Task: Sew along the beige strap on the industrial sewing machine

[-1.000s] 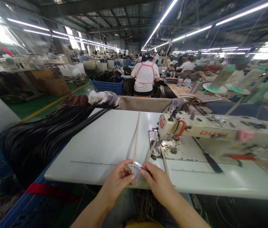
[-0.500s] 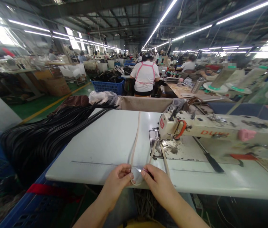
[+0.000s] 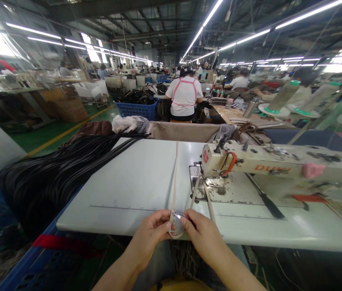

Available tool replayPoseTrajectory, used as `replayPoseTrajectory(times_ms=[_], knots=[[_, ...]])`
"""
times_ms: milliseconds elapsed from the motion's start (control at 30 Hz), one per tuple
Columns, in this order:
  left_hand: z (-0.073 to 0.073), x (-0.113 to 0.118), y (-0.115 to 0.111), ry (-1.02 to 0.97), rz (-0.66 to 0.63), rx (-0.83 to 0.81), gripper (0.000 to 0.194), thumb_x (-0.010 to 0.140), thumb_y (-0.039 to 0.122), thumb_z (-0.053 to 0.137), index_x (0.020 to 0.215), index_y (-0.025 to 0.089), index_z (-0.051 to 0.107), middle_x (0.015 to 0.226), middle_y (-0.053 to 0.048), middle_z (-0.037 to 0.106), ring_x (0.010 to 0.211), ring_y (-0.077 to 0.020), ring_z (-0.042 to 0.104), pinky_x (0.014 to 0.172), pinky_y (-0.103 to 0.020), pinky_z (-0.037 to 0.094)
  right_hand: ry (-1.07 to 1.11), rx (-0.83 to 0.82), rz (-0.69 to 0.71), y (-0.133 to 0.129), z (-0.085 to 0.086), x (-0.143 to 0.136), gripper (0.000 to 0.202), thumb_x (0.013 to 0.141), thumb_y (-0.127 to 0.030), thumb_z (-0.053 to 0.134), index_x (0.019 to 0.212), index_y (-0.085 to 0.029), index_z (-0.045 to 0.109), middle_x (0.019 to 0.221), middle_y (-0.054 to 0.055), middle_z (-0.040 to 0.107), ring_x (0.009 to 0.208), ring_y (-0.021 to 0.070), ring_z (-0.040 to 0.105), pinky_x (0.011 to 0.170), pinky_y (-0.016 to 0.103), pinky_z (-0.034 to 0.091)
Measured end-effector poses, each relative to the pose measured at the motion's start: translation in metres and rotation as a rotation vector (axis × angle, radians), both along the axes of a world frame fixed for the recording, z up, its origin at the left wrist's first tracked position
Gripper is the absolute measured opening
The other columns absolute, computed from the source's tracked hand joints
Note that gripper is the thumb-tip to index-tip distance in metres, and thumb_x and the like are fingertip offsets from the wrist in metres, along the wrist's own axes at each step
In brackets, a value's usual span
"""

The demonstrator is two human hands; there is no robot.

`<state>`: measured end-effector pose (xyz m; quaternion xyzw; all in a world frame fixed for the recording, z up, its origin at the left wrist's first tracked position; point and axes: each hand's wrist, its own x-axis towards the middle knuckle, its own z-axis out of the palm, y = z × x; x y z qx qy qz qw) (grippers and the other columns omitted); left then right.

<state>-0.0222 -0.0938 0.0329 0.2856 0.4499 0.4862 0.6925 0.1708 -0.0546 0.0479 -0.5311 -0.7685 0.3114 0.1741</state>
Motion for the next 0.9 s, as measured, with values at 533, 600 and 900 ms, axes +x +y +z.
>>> replayPoseTrajectory(times_ms=[533, 600, 900], knots=[[-0.001, -0.005, -0.001, 0.058, -0.1, -0.062, 0.05, 0.067, 0.052, 0.093, 0.1, 0.016, 0.081, 0.124, -0.011, 0.07, 0.105, -0.0223, 0.066, 0.098, -0.035, 0.051, 0.294, 0.061, -0.156, 0.001, 0.002, 0.025, 0.041, 0.104, -0.058, 0.045, 0.086, -0.024, 0.06, 0.076, 0.0, 0.062, 0.073, 0.0199, 0.059, 0.067, 0.028, 0.043], [0.0, -0.013, 0.002, 0.237, -0.204, 0.012, 0.047, 0.073, 0.055, 0.087, 0.093, 0.014, 0.078, 0.122, -0.01, 0.07, 0.102, -0.0202, 0.065, 0.093, -0.031, 0.05, 0.343, 0.068, -0.191, 0.002, 0.003, 0.036, 0.039, 0.104, -0.054, 0.043, 0.087, -0.024, 0.06, 0.077, 0.0, 0.062, 0.075, 0.0198, 0.059, 0.069, 0.028, 0.044], [0.065, -0.084, 0.083, 0.741, 0.54, 0.551, 0.056, 0.087, 0.055, 0.071, 0.126, 0.019, 0.055, 0.129, -0.014, 0.069, 0.12, -0.0257, 0.069, 0.104, -0.043, 0.055, 0.505, 0.058, -0.381, 0.007, -0.004, 0.077, 0.032, 0.094, -0.051, 0.055, 0.1, -0.022, 0.067, 0.074, 0.0, 0.062, 0.068, 0.019, 0.06, 0.065, 0.03, 0.05]])
